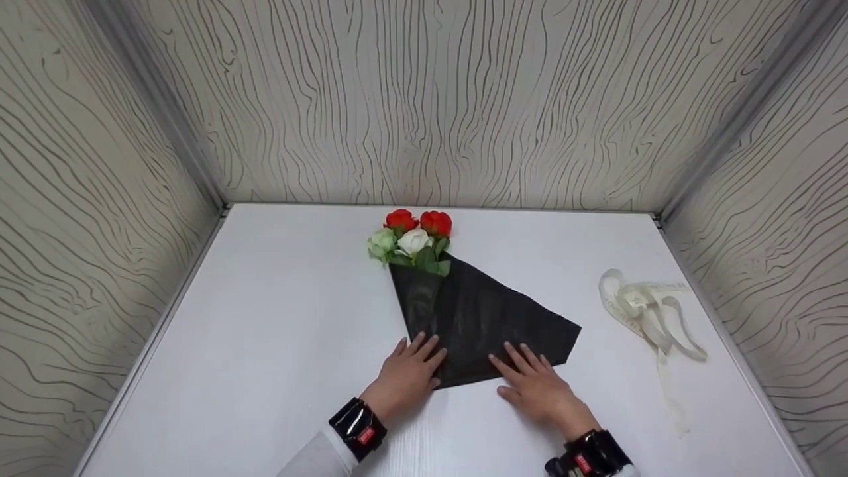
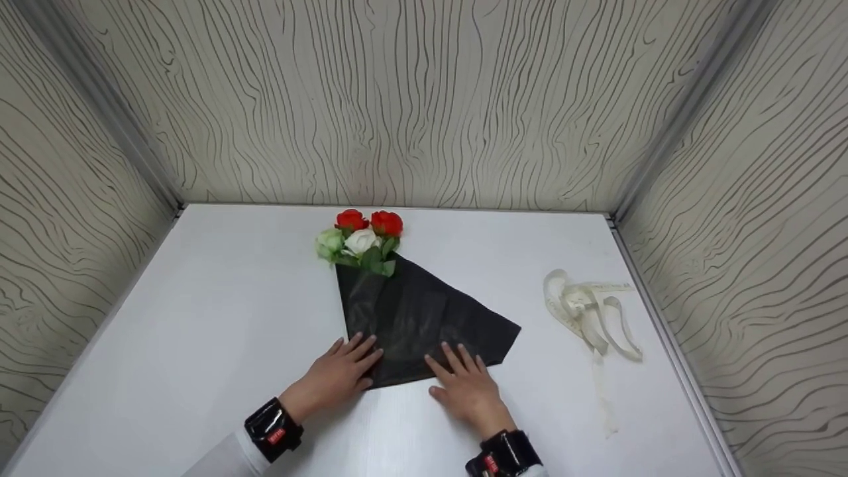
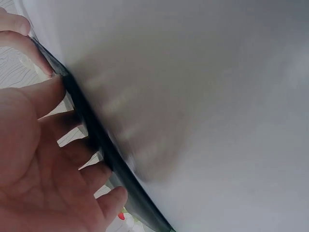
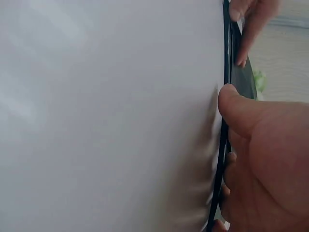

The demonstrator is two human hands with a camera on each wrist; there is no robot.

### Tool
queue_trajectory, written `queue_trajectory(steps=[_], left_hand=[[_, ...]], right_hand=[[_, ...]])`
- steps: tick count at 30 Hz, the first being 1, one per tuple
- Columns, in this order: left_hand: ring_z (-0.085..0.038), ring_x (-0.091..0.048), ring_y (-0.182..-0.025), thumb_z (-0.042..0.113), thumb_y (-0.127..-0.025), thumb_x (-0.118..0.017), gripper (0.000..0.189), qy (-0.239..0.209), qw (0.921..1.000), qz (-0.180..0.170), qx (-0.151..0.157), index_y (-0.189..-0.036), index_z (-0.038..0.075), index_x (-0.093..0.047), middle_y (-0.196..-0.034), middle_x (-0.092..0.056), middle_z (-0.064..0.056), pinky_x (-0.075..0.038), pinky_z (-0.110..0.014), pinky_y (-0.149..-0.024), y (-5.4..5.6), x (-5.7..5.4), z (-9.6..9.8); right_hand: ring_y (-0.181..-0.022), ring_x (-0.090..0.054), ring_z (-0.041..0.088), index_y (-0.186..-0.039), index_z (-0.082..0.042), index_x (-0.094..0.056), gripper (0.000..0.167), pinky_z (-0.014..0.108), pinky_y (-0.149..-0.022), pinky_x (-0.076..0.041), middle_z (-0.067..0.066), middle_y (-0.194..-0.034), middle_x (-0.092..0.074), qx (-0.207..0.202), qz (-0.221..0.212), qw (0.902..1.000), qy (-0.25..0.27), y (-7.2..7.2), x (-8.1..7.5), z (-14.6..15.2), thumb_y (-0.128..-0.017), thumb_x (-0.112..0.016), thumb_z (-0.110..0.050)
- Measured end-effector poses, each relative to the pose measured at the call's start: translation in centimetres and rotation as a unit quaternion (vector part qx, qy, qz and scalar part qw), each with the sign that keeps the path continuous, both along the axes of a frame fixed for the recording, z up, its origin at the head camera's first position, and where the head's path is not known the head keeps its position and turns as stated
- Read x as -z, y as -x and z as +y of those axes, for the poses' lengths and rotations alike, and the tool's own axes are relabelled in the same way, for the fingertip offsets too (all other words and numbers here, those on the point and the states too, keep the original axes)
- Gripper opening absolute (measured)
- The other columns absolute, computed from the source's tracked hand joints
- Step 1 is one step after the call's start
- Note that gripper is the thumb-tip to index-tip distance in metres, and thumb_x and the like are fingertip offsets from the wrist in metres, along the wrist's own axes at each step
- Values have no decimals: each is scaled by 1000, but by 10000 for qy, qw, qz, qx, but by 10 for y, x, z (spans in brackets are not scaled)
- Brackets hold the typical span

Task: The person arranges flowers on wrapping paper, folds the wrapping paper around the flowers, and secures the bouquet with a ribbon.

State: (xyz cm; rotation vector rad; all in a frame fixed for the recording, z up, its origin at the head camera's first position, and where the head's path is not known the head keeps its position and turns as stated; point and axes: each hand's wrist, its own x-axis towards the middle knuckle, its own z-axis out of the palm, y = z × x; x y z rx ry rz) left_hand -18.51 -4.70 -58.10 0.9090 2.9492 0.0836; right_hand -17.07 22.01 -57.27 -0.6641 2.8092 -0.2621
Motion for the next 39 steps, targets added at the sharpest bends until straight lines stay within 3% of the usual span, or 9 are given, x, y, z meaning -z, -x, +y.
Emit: queue_trajectory(steps=[4,7,11,15,22,27,33,36,39], left_hand=[[-27,-22,-130,41,-89,-47,50,26,10000,-58,-20,-134,20,-41,-142,-29,-5,-23,-47,-100,0,-2,1],[-27,-23,-129,41,-89,-47,50,60,10000,-58,-52,-134,20,-41,-141,-30,-5,-24,-47,-100,-1,-4,2],[-28,-23,-129,40,-89,-48,50,88,9999,-78,-94,-134,19,-40,-141,-30,-6,-24,-47,-100,-1,-5,5],[-28,-21,-130,39,-90,-47,50,65,9998,-166,-122,-135,20,-40,-142,-28,-6,-23,-47,-100,-1,-5,7],[-28,-20,-130,39,-90,-46,49,10,9997,-194,-133,-135,20,-39,-143,-27,-5,-22,-47,-100,-1,-4,6],[-28,-19,-130,39,-90,-45,50,96,9997,-180,-104,-135,20,-38,-143,-26,-5,-22,-47,-100,-2,-4,6],[-28,-20,-130,39,-90,-46,49,63,9998,-159,-89,-135,20,-39,-143,-27,-5,-22,-47,-100,-2,-4,6],[-28,-20,-130,40,-90,-45,49,90,9998,-158,-94,-135,20,-38,-143,-27,-5,-23,-47,-100,-2,-4,6],[-28,-19,-130,40,-91,-44,50,84,9998,-190,-76,-136,20,-37,-143,-26,-4,-23,-47,-100,-1,-5,6]], right_hand=[[-130,-12,38,-139,-22,-31,49,57,-98,-15,11,-145,-17,632,169,9979,-12,10,1,21,-93,-40,-38],[-128,-12,42,-139,-13,-28,52,60,-96,-15,19,-144,-17,1286,340,9911,46,17,3,34,-94,-40,-35],[-126,-10,47,-138,6,-18,69,61,-96,-12,33,-138,-13,2276,327,9724,393,24,5,44,-90,-47,-36],[-122,-16,50,-135,12,-12,81,57,-96,-17,39,-132,-17,2871,216,9523,1015,29,4,45,-85,-56,-33],[-119,-28,48,-136,9,-10,79,53,-95,-25,37,-131,-25,3147,16,9247,2143,36,-4,40,-84,-58,-26],[-119,-28,48,-138,5,-11,84,54,-95,-26,35,-132,-26,2808,-134,9394,1964,33,-5,36,-81,-63,-27],[-108,-41,47,-136,-1,-26,88,54,-85,-35,33,-124,-38,2399,366,9598,1410,28,-3,33,-64,-75,-18],[-106,-42,46,-134,0,-31,81,53,-82,-36,31,-123,-39,2505,764,9552,1377,27,1,34,-66,-72,-17],[-112,-35,47,-136,3,-23,82,53,-87,-32,33,-128,-31,2908,1039,9354,1723,27,3,33,-70,-68,-16]])
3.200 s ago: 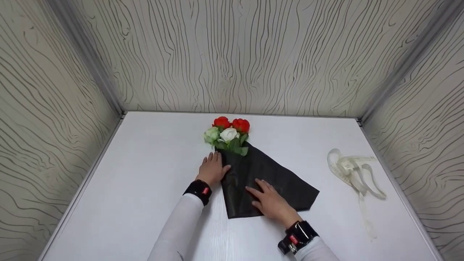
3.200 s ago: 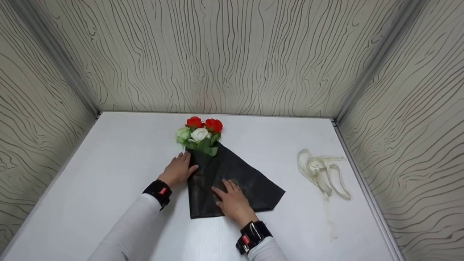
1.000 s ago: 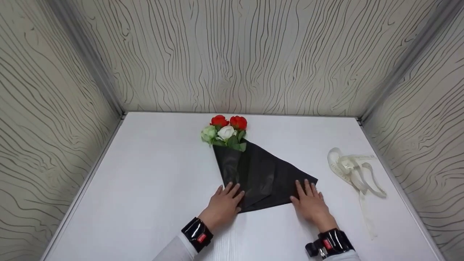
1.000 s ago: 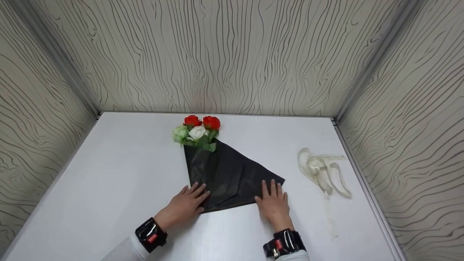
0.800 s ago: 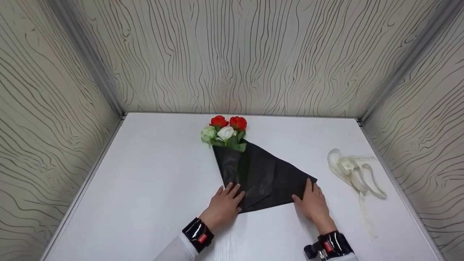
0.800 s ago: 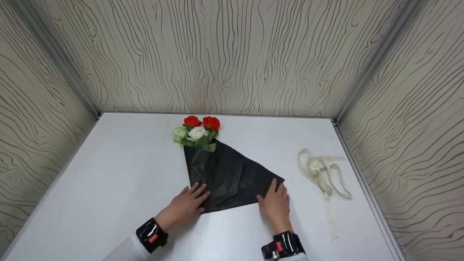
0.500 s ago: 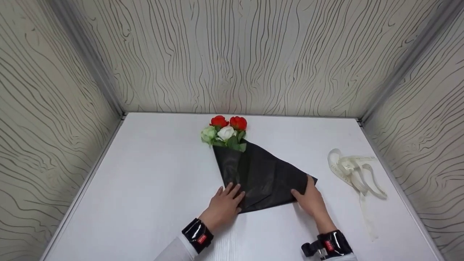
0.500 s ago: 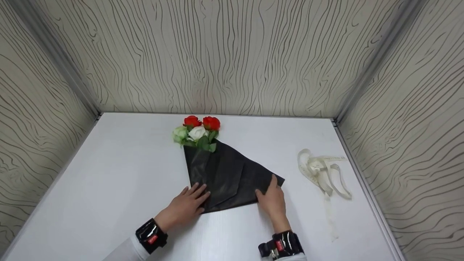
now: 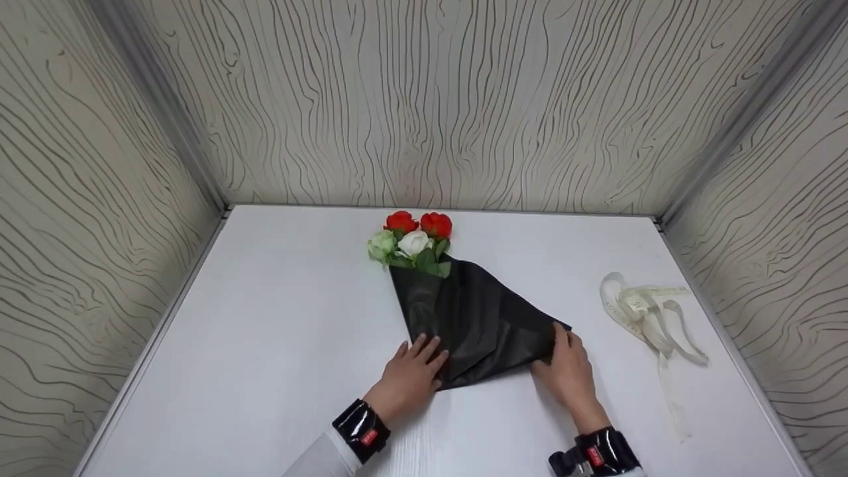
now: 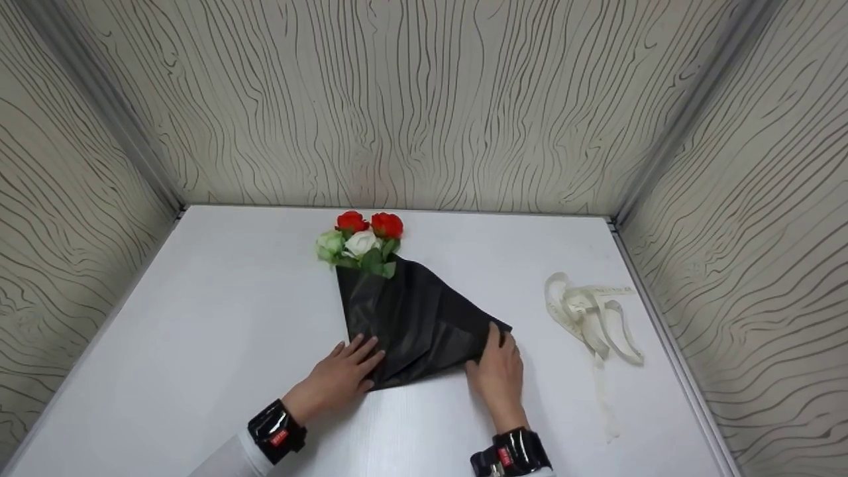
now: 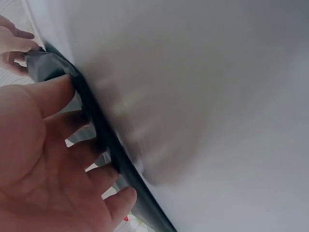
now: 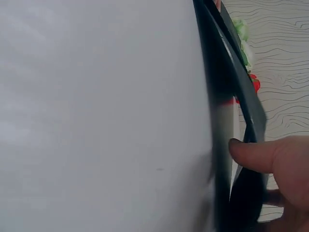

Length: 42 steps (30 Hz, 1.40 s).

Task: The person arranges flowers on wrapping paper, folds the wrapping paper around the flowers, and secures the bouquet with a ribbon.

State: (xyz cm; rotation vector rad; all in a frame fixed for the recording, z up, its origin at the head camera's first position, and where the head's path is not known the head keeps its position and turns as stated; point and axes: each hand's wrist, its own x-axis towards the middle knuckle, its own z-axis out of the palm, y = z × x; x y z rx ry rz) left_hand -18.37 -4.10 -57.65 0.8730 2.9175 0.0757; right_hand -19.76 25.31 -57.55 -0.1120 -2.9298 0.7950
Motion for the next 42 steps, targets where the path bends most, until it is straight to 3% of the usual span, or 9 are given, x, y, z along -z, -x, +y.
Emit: queue_trajectory(steps=[4,8,13,16,19,24,30,37,42], left_hand=[[-28,-18,-131,40,-91,-43,50,-61,10000,-22,8,-136,20,-37,-143,-25,-4,-22,-47,-101,0,0,0],[-29,-19,-130,39,-91,-45,49,-133,9999,22,0,-136,19,-38,-143,-26,-5,-22,-46,-101,0,1,-1],[-32,-26,-127,34,-87,-55,44,-587,9977,307,131,-126,15,-50,-137,-35,-10,-27,-45,-99,1,4,-2],[-29,-39,-118,30,-83,-62,32,-974,9931,588,286,-110,14,-58,-121,-46,-11,-33,-41,-95,2,5,-2],[-22,-48,-102,29,-80,-65,23,-1180,9891,765,436,-98,13,-61,-102,-47,-5,-38,-37,-89,1,5,-4],[-17,-47,-86,27,-80,-65,21,-1235,9865,878,624,-93,11,-64,-91,-44,-1,-41,-34,-81,-9,5,-7],[-20,-48,-97,30,-77,-66,25,-1045,9846,1018,959,-93,11,-63,-97,-49,-2,-40,-37,-86,-25,1,-8],[-26,-44,-115,38,-75,-66,47,-559,9894,830,1057,-111,7,-59,-122,-49,-9,-37,-43,-91,-41,-4,-8],[-23,-47,-112,35,-74,-69,42,-649,9881,729,1187,-106,11,-60,-118,-53,-7,-39,-42,-90,-45,-10,-7]], right_hand=[[-122,-19,47,-138,5,5,96,51,-96,-24,36,-134,-12,479,83,9948,900,-1,-1,-4,-75,-64,-15],[-127,-12,42,-134,2,22,100,47,-101,-18,36,-138,-2,536,-48,9843,1682,-1,-5,-9,-80,-61,-15],[-125,-26,36,-134,-2,25,100,42,-99,-25,31,-138,-20,573,-215,9689,2398,-5,-7,-19,-83,-59,-19],[-119,-37,34,-138,0,15,92,41,-95,-33,27,-130,-37,500,-319,9625,2647,-7,-5,-26,-84,-57,-20],[-113,-45,29,-138,2,-15,70,38,-91,-37,21,-123,-47,292,-451,9624,2664,-9,-3,-33,-87,-54,-26],[-94,-56,22,-106,-2,-59,31,32,-81,-43,11,-99,-62,-174,-648,9551,2885,-14,2,-44,-92,-47,-27],[-98,-55,26,-102,-1,-63,42,30,-82,-43,12,-101,-61,-1063,-846,9360,3246,-20,1,-55,-93,-41,-36],[-113,-47,22,-119,-12,-56,37,38,-93,-36,4,-120,-54,-2170,-342,9437,2472,-24,1,-68,-94,-40,-34],[-120,-39,23,-127,-15,-49,38,42,-96,-31,3,-129,-46,-2672,-270,9382,2182,-25,4,-78,-95,-39,-32]])
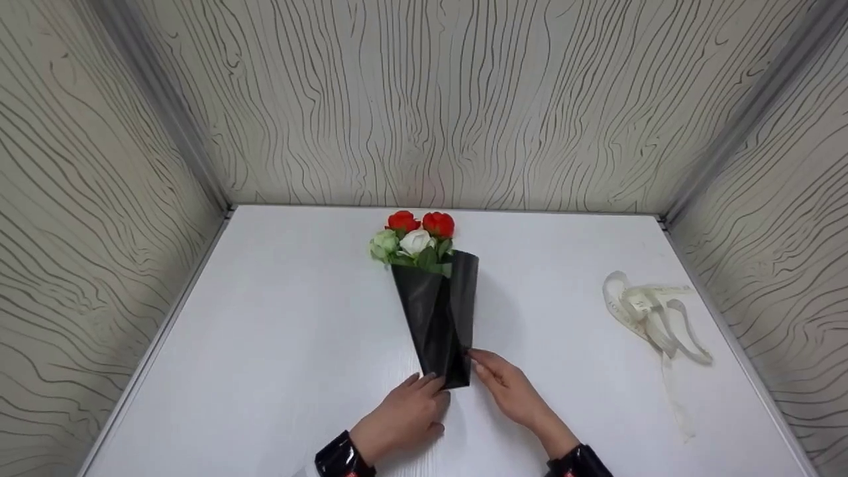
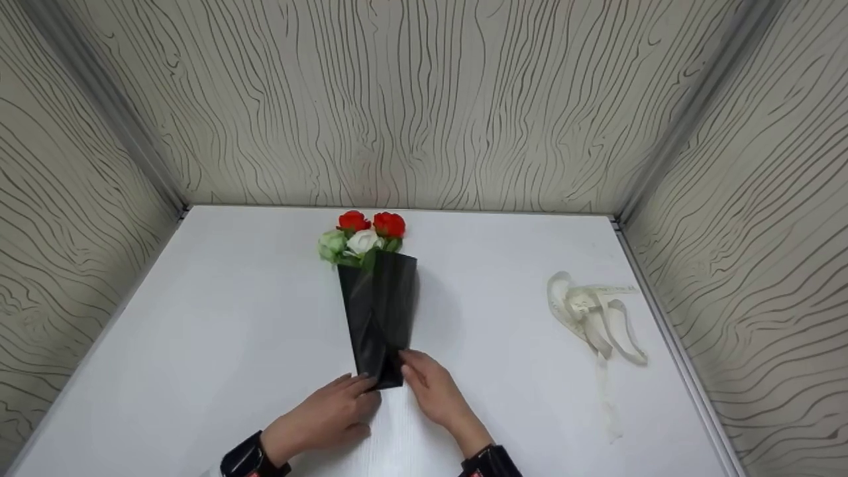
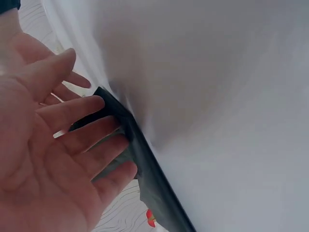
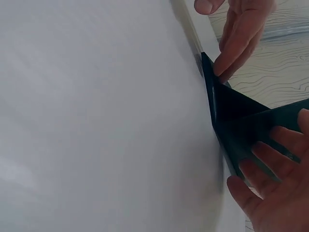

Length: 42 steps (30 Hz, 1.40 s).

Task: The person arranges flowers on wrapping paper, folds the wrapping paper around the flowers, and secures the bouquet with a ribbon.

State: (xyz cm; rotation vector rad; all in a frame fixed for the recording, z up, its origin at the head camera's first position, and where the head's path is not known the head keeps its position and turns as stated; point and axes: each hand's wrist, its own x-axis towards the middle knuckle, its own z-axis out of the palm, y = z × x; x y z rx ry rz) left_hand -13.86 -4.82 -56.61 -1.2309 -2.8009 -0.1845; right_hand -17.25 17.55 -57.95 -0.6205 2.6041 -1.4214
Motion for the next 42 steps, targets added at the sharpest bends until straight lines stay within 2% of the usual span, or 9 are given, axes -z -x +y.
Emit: queue_trajectory(steps=[4,8,12,15,23,29,32,36,42], left_hand=[[-16,-50,-105,27,-77,-68,30,-399,9985,219,293,-102,13,-62,-108,-56,-2,-38,-35,-90,3,-13,1],[-14,-46,-110,19,-79,-66,27,-955,9919,684,474,-105,12,-63,-112,-54,-2,-32,-31,-97,11,-31,1],[-19,-38,-120,17,-78,-67,33,-1144,9866,1115,327,-110,10,-61,-123,-49,-6,-26,-36,-101,25,-43,-3],[-23,-32,-125,22,-80,-66,39,-928,9891,1144,61,-117,11,-58,-130,-44,-7,-23,-40,-102,34,-46,-9],[-27,-23,-129,34,-79,-66,51,-394,9971,557,-338,-126,19,-51,-139,-34,-8,-20,-45,-102,47,-31,-19],[-27,-24,-129,35,-70,-74,66,-234,9992,132,-290,-128,18,-48,-140,-32,-8,-21,-44,-102,53,-14,-21],[-28,-26,-128,35,-68,-75,70,-199,9994,54,-266,-129,18,-47,-139,-33,-8,-23,-45,-101,55,-7,-20],[-29,-32,-125,36,-67,-76,70,-43,9990,3,-441,-129,19,-48,-136,-38,-9,-25,-46,-99,56,0,-20],[-29,-37,-121,44,-67,-74,68,188,9972,34,-718,-126,20,-50,-132,-42,-9,-27,-49,-98,53,6,-20]], right_hand=[[-122,-36,26,-130,-11,-45,41,44,-95,-31,9,-133,-41,-284,137,9992,-236,-1,-1,-5,-95,-38,-30],[-124,-34,25,-132,-11,-43,42,44,-95,-32,9,-136,-37,-436,95,9981,-420,-1,-2,-7,-95,-37,-31],[-124,-33,24,-132,-13,-42,42,44,-96,-31,6,-137,-37,-447,45,9972,-593,0,-3,-11,-96,-37,-32],[-125,-33,24,-132,-14,-42,42,45,-97,-30,5,-137,-37,-443,17,9962,-744,0,-3,-13,-96,-35,-33],[-126,-29,23,-133,-20,-41,40,47,-97,-28,-1,-139,-33,-491,-135,9935,-1020,-1,-5,-17,-96,-34,-33],[-127,-28,22,-135,-22,-38,39,46,-97,-28,-1,-141,-30,-667,2,9898,-1260,0,-4,-21,-96,-34,-30],[-127,-29,23,-135,-20,-38,39,45,-97,-29,1,-141,-30,-753,128,9877,-1367,0,-3,-21,-97,-36,-27],[-126,-29,22,-134,-17,-40,38,43,-97,-30,2,-141,-29,-831,369,9830,-1597,0,-3,-21,-96,-39,-22],[-126,-30,19,-134,-18,-40,44,38,-96,-33,1,-141,-28,-535,1005,9678,-2246,15,-7,-20,-92,-49,-26]])
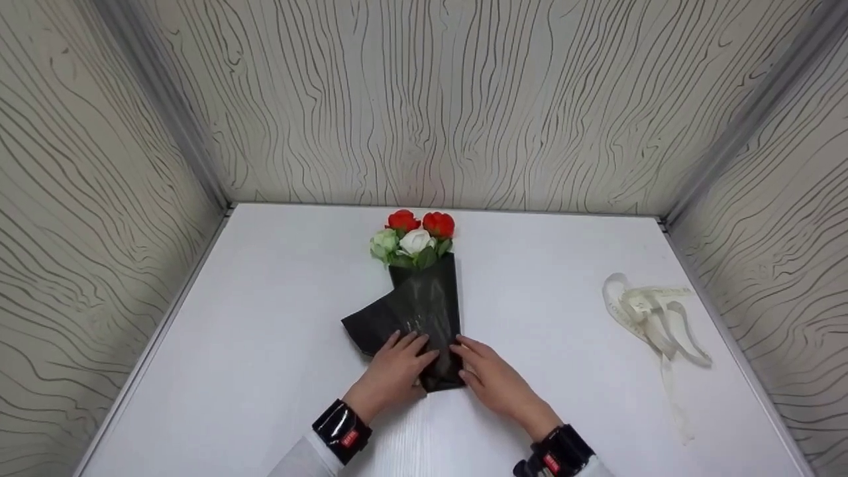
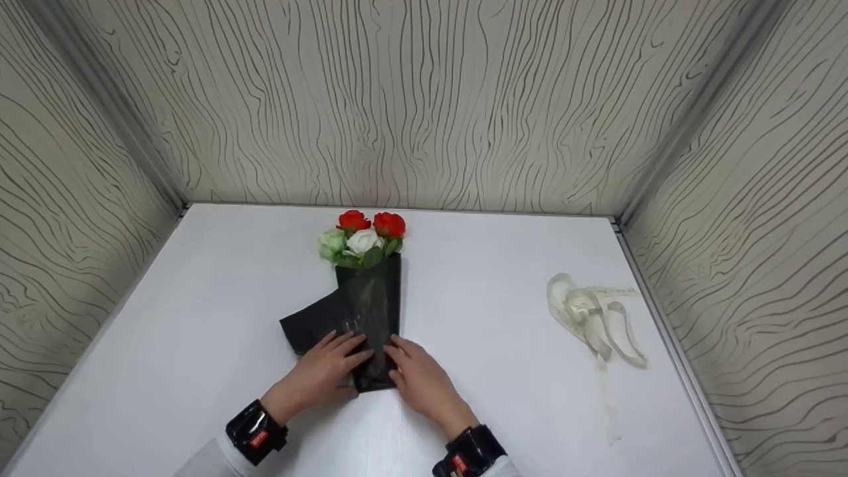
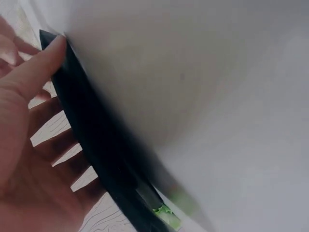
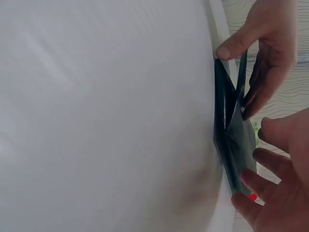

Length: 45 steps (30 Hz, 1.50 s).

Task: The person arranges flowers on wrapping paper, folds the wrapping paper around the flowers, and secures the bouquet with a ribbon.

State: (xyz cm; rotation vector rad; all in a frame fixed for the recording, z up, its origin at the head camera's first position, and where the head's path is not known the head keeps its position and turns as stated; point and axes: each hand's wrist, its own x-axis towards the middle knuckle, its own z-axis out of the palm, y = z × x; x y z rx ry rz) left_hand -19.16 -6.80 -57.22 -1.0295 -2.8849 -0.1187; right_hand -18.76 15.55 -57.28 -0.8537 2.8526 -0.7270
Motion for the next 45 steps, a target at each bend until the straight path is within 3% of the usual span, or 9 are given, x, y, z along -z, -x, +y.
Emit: queue_trajectory(steps=[5,11,14,21,28,33,38,45], left_hand=[[-30,-40,-118,48,-66,-72,67,72,9998,205,-33,-123,20,-53,-129,-44,-9,-29,-51,-95,-1,3,1],[-30,-41,-117,48,-68,-71,62,10,9998,167,-106,-121,21,-55,-127,-46,-9,-30,-52,-93,-1,7,0],[-30,-39,-119,47,-70,-69,58,-30,9999,-11,-101,-121,22,-55,-129,-44,-9,-30,-52,-93,-1,8,-1],[-31,-33,-124,42,-74,-66,53,-132,9993,-343,78,-122,23,-55,-135,-39,-10,-30,-50,-95,-2,7,-4],[-30,-27,-127,37,-75,-68,53,-380,9965,-671,312,-123,22,-54,-138,-35,-8,-24,-49,-99,-3,5,-6],[-28,-25,-128,35,-77,-67,52,-406,9951,-848,294,-124,23,-53,-139,-33,-5,-23,-48,-100,-5,5,-6],[-27,-25,-128,37,-78,-65,50,-374,9958,-834,94,-125,24,-52,-140,-33,-5,-24,-48,-99,-9,9,-7],[-33,-34,-123,38,-77,-66,48,-224,9987,-409,-202,-122,22,-56,-135,-39,-10,-30,-49,-95,-15,11,-5]], right_hand=[[-126,-30,21,-136,-20,-37,52,38,-96,-32,3,-140,-30,46,858,9949,-527,25,0,1,-88,-52,-35],[-129,-23,28,-138,-26,-32,49,49,-98,-26,4,-145,-22,-485,1477,9804,-1206,46,7,-5,-92,-44,-38],[-128,-24,28,-138,-27,-32,49,49,-98,-26,4,-145,-21,-641,1387,9781,-1415,46,14,-7,-92,-42,-41],[-123,-34,27,-136,-26,-35,51,43,-97,-31,4,-143,-25,-387,1028,9823,-1519,38,20,-5,-90,-42,-46],[-128,-26,27,-138,-24,-33,55,47,-101,-22,6,-143,-24,-269,718,9815,-1755,27,14,-2,-89,-40,-50],[-129,-20,29,-138,-23,-32,64,50,-101,-18,7,-144,-22,-276,514,9809,-1857,21,8,1,-84,-44,-56],[-131,-16,28,-139,-25,-30,71,50,-101,-18,7,-146,-16,-405,522,9835,-1686,20,10,5,-80,-47,-61],[-133,-10,24,-140,-28,-26,72,51,-102,-14,3,-148,-10,-523,433,9865,-1490,18,14,8,-79,-46,-63]])
